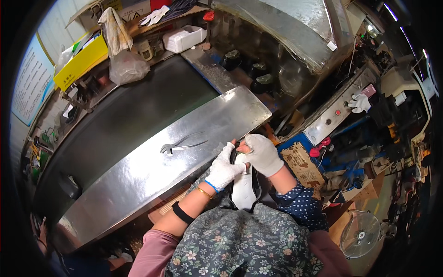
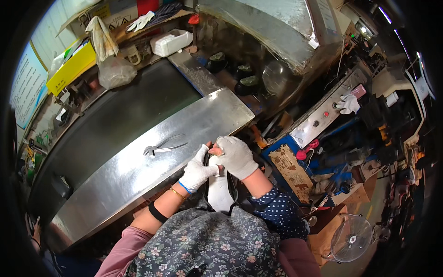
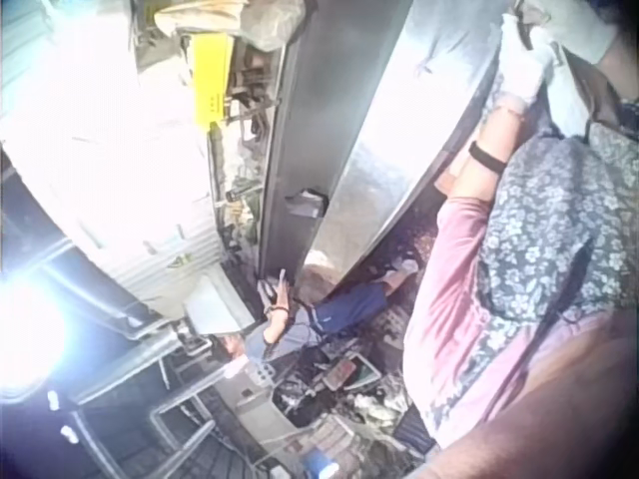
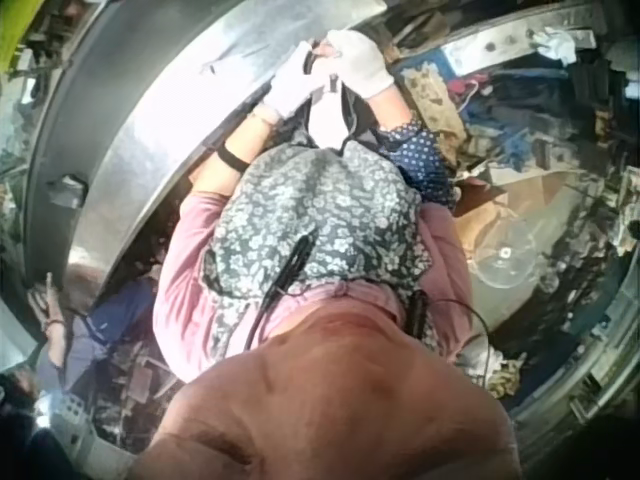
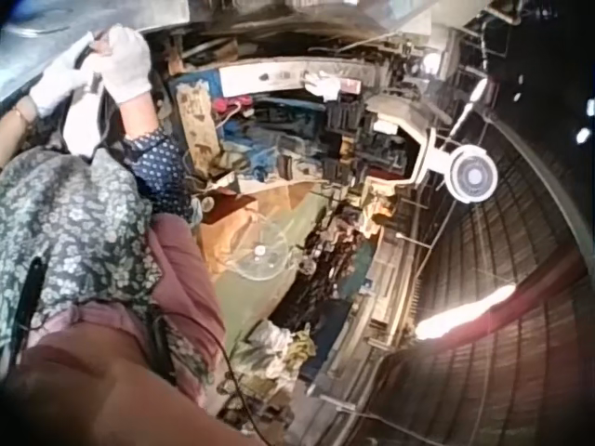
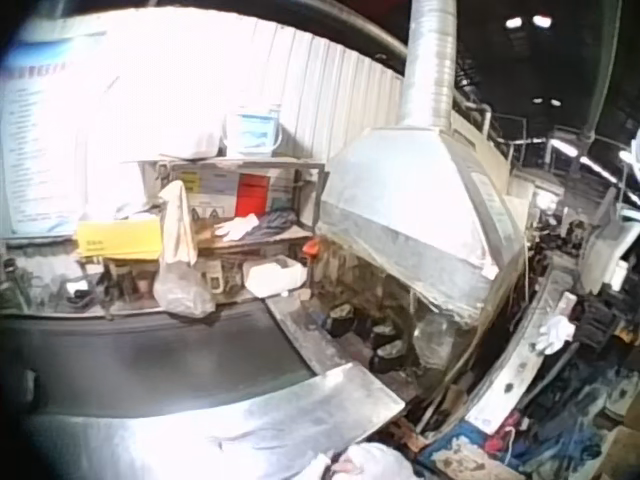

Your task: Placing shoe uppers onto a lasting machine and managing items on a conveyor belt in a shoe factory.

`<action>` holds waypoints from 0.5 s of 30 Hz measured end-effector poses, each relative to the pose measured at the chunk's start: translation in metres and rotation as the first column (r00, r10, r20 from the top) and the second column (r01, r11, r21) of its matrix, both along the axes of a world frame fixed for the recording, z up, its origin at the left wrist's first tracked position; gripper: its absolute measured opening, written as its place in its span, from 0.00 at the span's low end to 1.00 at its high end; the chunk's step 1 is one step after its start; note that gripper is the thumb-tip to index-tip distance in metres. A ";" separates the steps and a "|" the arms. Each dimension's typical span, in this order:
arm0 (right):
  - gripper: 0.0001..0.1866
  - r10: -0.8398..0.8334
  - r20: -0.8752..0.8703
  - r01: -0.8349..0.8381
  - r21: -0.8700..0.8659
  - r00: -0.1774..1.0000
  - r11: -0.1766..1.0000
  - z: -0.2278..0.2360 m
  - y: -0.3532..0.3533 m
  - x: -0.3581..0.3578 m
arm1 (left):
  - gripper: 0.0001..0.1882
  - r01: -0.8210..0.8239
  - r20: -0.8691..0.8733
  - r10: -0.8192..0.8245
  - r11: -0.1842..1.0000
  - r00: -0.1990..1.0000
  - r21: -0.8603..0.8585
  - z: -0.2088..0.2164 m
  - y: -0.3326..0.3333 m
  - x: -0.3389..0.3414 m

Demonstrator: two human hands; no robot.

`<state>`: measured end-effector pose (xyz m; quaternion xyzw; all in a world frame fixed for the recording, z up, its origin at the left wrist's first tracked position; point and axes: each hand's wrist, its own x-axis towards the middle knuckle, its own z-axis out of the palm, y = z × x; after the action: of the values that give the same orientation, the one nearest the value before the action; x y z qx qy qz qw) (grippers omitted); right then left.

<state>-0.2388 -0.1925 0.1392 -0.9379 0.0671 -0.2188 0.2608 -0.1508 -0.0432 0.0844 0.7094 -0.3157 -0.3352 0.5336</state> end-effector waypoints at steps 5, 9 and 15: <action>0.26 0.138 -0.290 -0.022 0.372 0.947 0.928 0.006 -0.011 -0.009 | 0.46 -0.064 0.166 0.051 0.995 0.985 0.073 0.010 0.005 -0.002; 0.24 0.197 -0.249 -0.041 0.519 0.948 0.854 0.002 -0.006 -0.014 | 0.36 -0.142 0.311 0.128 0.990 0.942 0.022 0.017 0.006 -0.015; 0.21 0.113 -0.154 -0.036 0.432 0.982 0.901 -0.005 0.005 -0.024 | 0.27 -0.210 0.467 0.272 0.961 0.841 -0.182 0.017 -0.002 -0.026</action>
<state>-0.2623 -0.1879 0.1342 -0.8755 0.0998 -0.1052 0.4609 -0.1765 -0.0448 0.1012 0.7704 -0.3684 -0.0553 0.5174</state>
